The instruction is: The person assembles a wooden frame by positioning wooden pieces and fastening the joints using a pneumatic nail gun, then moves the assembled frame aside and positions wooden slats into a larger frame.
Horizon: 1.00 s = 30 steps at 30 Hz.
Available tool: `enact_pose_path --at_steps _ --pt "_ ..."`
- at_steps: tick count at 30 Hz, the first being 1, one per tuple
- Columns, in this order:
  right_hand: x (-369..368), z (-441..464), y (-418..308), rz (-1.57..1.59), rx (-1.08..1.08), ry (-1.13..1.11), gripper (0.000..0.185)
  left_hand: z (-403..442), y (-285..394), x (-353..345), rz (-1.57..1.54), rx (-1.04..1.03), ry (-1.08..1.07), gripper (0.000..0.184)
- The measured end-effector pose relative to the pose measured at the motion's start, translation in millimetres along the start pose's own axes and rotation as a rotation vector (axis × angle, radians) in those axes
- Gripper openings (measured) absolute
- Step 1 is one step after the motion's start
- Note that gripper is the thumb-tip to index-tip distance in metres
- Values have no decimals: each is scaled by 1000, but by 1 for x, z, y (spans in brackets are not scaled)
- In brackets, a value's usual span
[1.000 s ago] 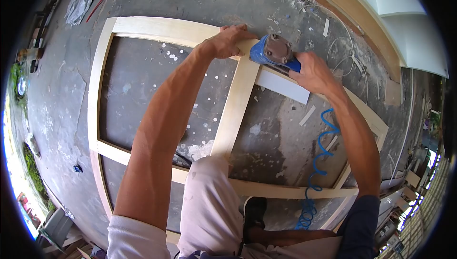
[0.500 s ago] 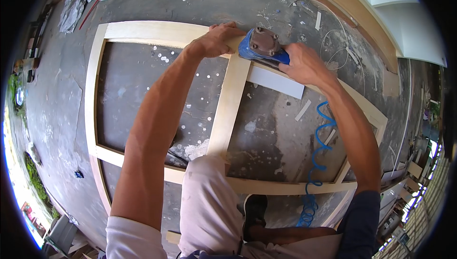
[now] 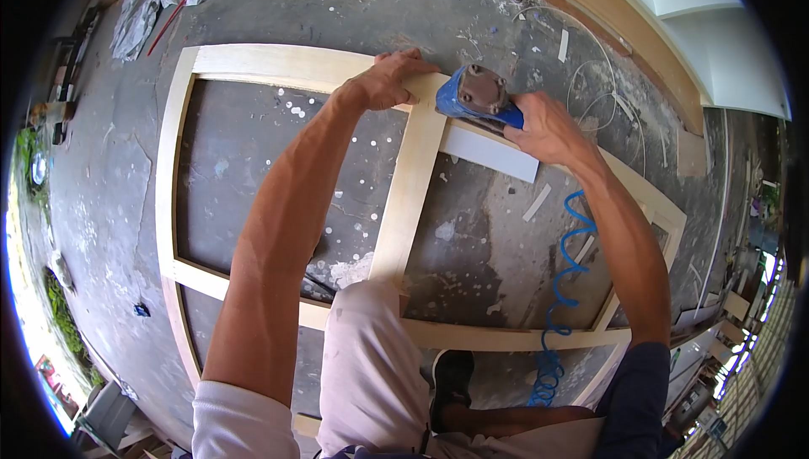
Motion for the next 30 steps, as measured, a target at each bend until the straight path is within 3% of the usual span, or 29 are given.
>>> enact_pose_path --at_steps 10,13,14,15,16,18,19,21,23,25,30 --pt "-2 1 1 -2 46 17 34 0 -2 -2 21 6 2 70" --pt "2 0 -3 -18 31 -13 28 1 -3 2 37 51 -95 72" --pt "-1 -1 -3 -13 38 -3 26 0 -1 6 56 44 -129 73" --pt "-7 -1 1 -15 30 20 24 -7 -21 -6 134 -44 16 77" --pt "-10 -4 3 -40 82 59 21 -1 -17 -2 168 28 -97 76" --pt "-20 -23 1 24 112 143 24 3 -10 3 107 -90 -105 73" --pt "-27 -41 0 86 147 232 26 1 -9 4 106 -137 -81 73" --pt "-45 -83 11 86 155 287 39 -3 7 10 -48 -2 -84 73" --pt "-44 -154 18 160 -35 144 41 -3 8 8 -89 -7 -105 73" --pt "-67 -230 39 218 -176 168 40 0 4 7 -125 -5 -111 73" --pt "-147 -437 62 95 -518 470 56 -1 11 6 -24 69 -128 70"
Point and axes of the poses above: each hand's wrist, its own z-axis towards the middle knuckle, its own x-axis out of the back of the hand, y = z × x, the point moved 3 cm from there along z, towards the middle knuckle, and after that the axes turned 3 degrees about x, right-handed, at the moved point
